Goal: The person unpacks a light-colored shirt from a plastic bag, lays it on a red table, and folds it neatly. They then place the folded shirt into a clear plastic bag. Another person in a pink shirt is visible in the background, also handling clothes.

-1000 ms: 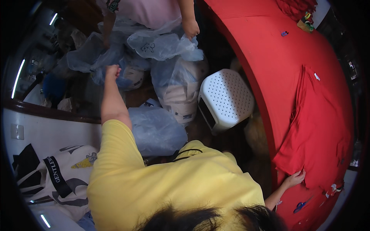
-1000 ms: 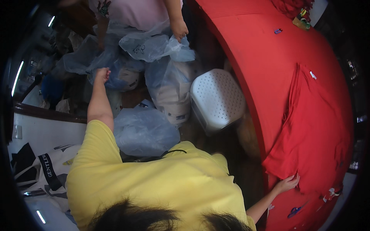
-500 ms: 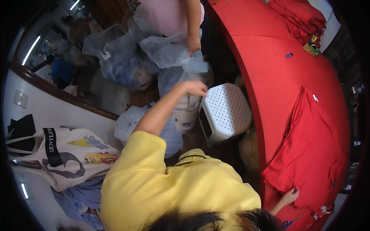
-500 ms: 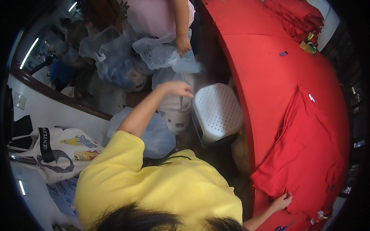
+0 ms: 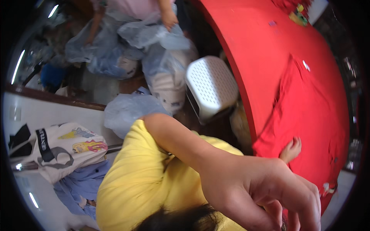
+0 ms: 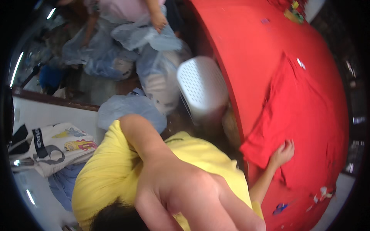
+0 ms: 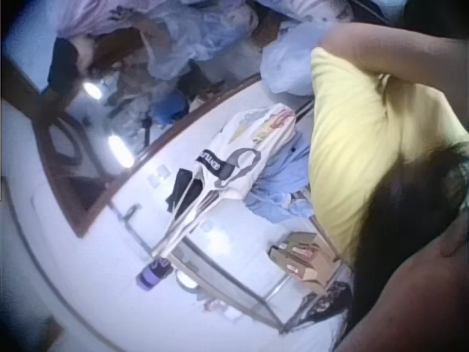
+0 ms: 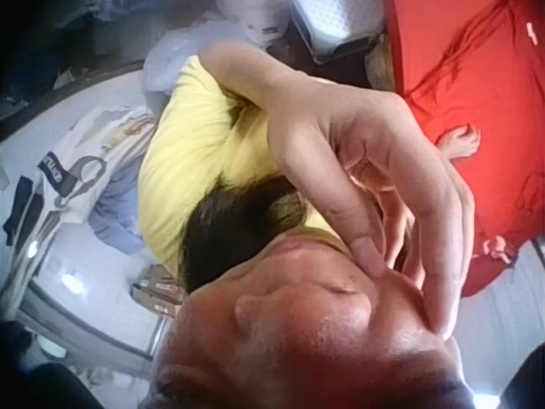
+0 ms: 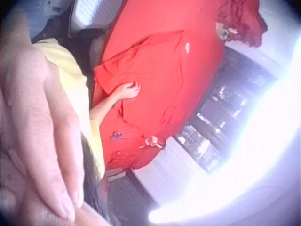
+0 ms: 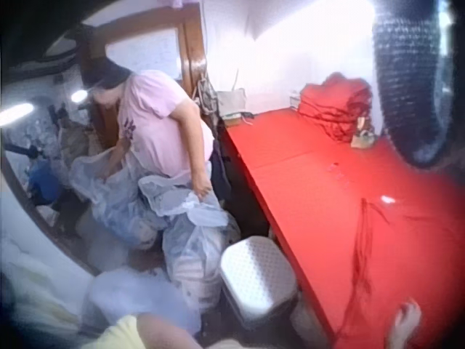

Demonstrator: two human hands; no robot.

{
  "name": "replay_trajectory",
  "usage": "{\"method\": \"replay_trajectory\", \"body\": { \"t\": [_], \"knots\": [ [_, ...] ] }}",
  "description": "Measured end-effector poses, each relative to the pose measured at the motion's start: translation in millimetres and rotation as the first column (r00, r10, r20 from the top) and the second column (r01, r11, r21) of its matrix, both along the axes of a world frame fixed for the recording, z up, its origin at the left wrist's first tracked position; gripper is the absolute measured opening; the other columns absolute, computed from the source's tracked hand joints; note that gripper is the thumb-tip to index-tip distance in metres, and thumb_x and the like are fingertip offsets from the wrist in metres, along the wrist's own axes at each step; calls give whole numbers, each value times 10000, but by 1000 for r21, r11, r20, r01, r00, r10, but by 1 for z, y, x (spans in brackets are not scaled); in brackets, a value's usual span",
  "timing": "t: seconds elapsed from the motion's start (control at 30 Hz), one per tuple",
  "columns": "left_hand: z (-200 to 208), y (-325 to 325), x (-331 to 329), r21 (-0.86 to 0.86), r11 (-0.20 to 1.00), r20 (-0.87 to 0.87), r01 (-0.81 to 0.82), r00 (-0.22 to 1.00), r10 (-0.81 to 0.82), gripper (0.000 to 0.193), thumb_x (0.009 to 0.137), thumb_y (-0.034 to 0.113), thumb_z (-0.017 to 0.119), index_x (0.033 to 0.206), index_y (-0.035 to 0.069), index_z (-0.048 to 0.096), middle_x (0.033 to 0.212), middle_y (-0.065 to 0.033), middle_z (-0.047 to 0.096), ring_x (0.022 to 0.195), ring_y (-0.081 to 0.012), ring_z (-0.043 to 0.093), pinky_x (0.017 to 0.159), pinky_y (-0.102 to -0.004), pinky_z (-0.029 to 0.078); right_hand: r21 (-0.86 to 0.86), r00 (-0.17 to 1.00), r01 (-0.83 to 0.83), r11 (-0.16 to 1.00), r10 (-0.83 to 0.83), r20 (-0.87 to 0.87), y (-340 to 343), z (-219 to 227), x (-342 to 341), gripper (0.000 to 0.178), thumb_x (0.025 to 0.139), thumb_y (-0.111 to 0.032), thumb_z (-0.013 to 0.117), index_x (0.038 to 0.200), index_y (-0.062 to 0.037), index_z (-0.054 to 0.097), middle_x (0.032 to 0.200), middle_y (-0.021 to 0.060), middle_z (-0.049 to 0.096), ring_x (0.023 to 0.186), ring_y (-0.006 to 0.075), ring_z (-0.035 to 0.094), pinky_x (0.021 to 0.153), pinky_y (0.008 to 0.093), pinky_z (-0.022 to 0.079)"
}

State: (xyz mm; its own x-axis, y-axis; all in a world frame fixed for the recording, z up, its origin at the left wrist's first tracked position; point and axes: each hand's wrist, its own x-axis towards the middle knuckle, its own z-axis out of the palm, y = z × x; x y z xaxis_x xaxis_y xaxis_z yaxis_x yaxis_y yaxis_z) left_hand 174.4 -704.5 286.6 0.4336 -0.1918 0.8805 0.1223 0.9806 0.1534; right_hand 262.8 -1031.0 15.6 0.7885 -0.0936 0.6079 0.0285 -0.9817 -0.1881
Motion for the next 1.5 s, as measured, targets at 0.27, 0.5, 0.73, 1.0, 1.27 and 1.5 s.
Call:
{"method": "replay_trajectory", "body": {
  "t": [0.27,0.5,0.73,1.0,1.27,1.5],
  "knots": [
    [-2,0,5,322,943,-105,81,993,-49,436,843,123,676,1216,-37,519,1195,-210,575,1069,-238,589,869,-340,476,68,990,41,997,-32,-138,4,1,-3,226,893,-153,526,1085,-78,621,1249,102,554,1154,294,491,964,423,372],
    [-91,198,68,325,735,-753,-595,308,582,973,803,685,511,1442,18,204,1341,-242,442,1182,-376,490,1023,-526,367,83,994,-19,996,27,-103,-19,-6,-8,247,906,-157,511,1094,-30,607,1198,136,578,1107,313,524,932,425,413],
    [-210,412,-44,560,94,-804,-823,-513,300,1121,761,739,535,1489,186,-114,1563,-88,15,1392,-335,239,1131,-453,183,41,987,34,999,-27,-155,-19,-11,-4,260,911,-174,498,1125,-61,593,1235,94,560,1121,297,510,931,424,403],
    [-228,485,-91,692,-28,-714,-721,-689,126,993,783,789,423,1509,257,5,1565,-70,27,1388,-275,208,1108,-386,159,49,981,54,997,-44,-190,-17,-11,-1,266,921,-172,480,1126,-54,601,1254,79,550,1139,283,504,920,427,406],
    [-192,486,-82,773,-82,-610,-630,-772,179,970,783,796,406,1509,266,42,1564,-74,42,1401,-261,166,1110,-397,129,63,989,36,997,-27,-148,-12,-11,-5,240,917,-168,484,1100,-49,584,1206,105,568,1111,303,514,931,423,402],
    [-198,501,-85,807,-122,-544,-577,-808,226,1108,690,829,500,1507,262,11,1553,-136,13,1424,-286,86,1134,-469,98,39,982,75,996,-67,-174,-11,-11,-5,272,931,-195,473,1136,-65,597,1245,75,555,1143,275,501,935,423,391]
  ]
}}
